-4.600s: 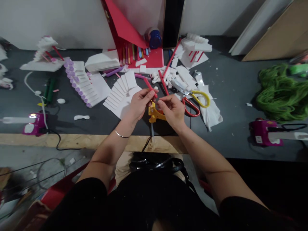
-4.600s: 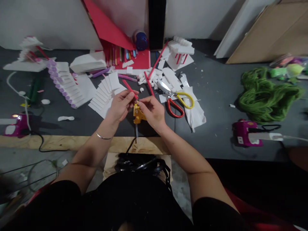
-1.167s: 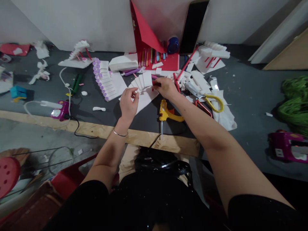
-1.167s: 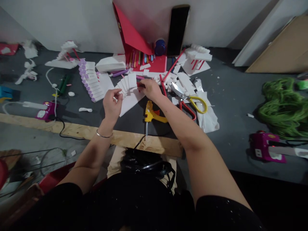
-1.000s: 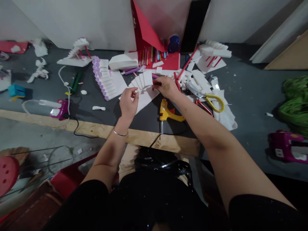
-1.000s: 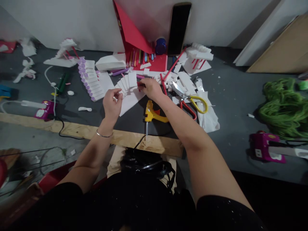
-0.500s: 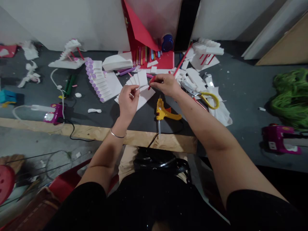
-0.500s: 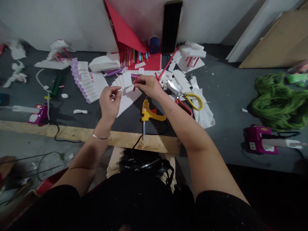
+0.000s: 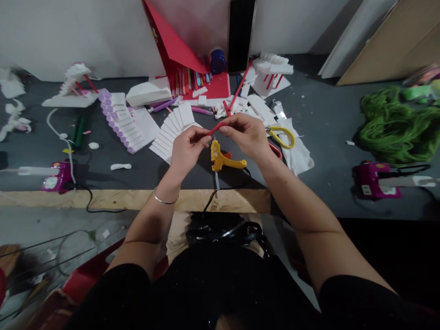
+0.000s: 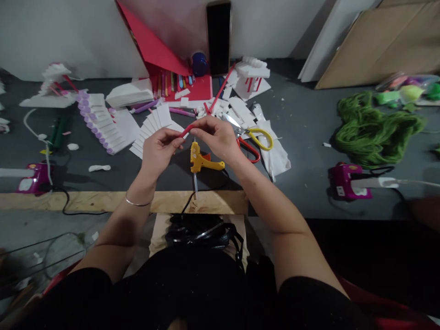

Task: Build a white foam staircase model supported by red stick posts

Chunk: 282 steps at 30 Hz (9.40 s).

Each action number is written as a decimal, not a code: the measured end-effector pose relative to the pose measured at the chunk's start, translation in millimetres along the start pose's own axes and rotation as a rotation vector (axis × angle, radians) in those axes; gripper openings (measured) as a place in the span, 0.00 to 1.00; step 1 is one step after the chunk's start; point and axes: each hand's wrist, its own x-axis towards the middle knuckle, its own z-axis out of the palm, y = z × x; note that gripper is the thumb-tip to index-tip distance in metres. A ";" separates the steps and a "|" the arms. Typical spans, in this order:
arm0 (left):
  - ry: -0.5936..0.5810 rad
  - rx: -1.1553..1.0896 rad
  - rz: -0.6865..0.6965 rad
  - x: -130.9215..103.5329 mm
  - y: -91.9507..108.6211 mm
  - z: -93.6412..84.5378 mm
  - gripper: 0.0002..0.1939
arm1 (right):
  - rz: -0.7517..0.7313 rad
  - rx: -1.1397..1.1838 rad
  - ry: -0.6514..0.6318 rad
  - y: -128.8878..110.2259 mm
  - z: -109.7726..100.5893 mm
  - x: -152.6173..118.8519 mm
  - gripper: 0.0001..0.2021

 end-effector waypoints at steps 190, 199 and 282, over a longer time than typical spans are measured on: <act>0.082 0.446 -0.070 39.3 -76.9 -43.4 0.38 | 0.014 -0.602 -0.325 47.4 65.4 82.3 0.06; 0.074 0.526 -0.013 37.3 -75.4 -40.3 0.39 | -0.039 -0.614 -0.347 52.3 63.3 82.5 0.06; 0.074 0.598 0.116 41.0 -106.9 -47.6 0.37 | 0.121 -0.666 -0.397 40.3 74.5 91.4 0.12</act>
